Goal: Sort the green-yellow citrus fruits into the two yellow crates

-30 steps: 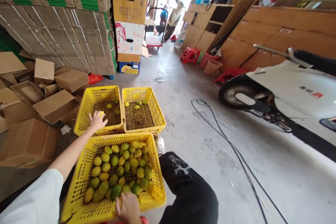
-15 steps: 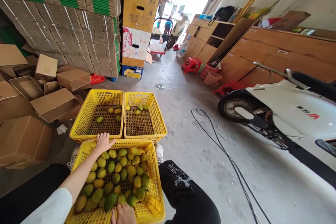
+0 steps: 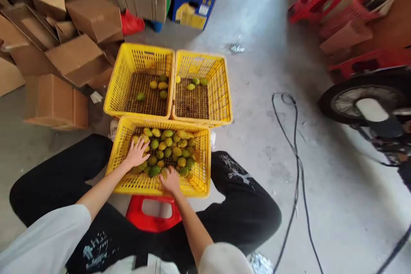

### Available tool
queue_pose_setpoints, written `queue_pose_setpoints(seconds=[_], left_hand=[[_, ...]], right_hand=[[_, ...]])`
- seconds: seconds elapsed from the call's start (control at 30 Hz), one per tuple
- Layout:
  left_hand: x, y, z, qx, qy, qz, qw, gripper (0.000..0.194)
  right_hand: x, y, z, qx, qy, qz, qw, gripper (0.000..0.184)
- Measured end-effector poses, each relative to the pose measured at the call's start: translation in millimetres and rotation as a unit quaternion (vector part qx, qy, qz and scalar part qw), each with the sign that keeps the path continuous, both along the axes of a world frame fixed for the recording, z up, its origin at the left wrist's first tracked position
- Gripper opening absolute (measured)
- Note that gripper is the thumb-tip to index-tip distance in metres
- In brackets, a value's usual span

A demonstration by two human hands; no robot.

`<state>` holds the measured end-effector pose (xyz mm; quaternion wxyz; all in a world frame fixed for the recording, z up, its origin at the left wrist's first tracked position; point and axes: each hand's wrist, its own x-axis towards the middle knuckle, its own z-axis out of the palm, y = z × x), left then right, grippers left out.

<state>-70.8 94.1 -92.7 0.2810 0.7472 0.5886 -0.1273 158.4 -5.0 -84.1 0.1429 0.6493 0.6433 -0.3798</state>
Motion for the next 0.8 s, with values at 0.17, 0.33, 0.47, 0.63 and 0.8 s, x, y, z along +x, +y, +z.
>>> queue_pose_setpoints(seconds=[0.17, 0.33, 0.47, 0.63, 0.8], left_hand=[[-30, -71, -25.0, -0.262, 0.113, 0.062, 0.956, 0.073], [-20, -34, -39.5, -0.251, 0.103, 0.138, 0.953, 0.075], [-17, -14, -47.9, -0.244, 0.147, 0.108, 0.952, 0.066], [-19, 6, -52.7, -0.219, 0.146, 0.076, 0.962, 0.051], [15, 35, -55.6, -0.189, 0.061, 0.015, 0.98, 0.039]], right_hand=[[26, 40, -24.3, -0.062, -0.11, -0.046, 0.991, 0.059], [53, 80, -30.9, -0.026, -0.167, -0.045, 0.985, 0.045], [68, 113, -36.9, 0.04, -0.153, 0.014, 0.987, 0.069], [77, 149, -47.1, -0.01, -0.092, 0.112, 0.989, 0.09], [68, 141, -54.3, 0.01, -0.12, 0.078, 0.99, 0.095]])
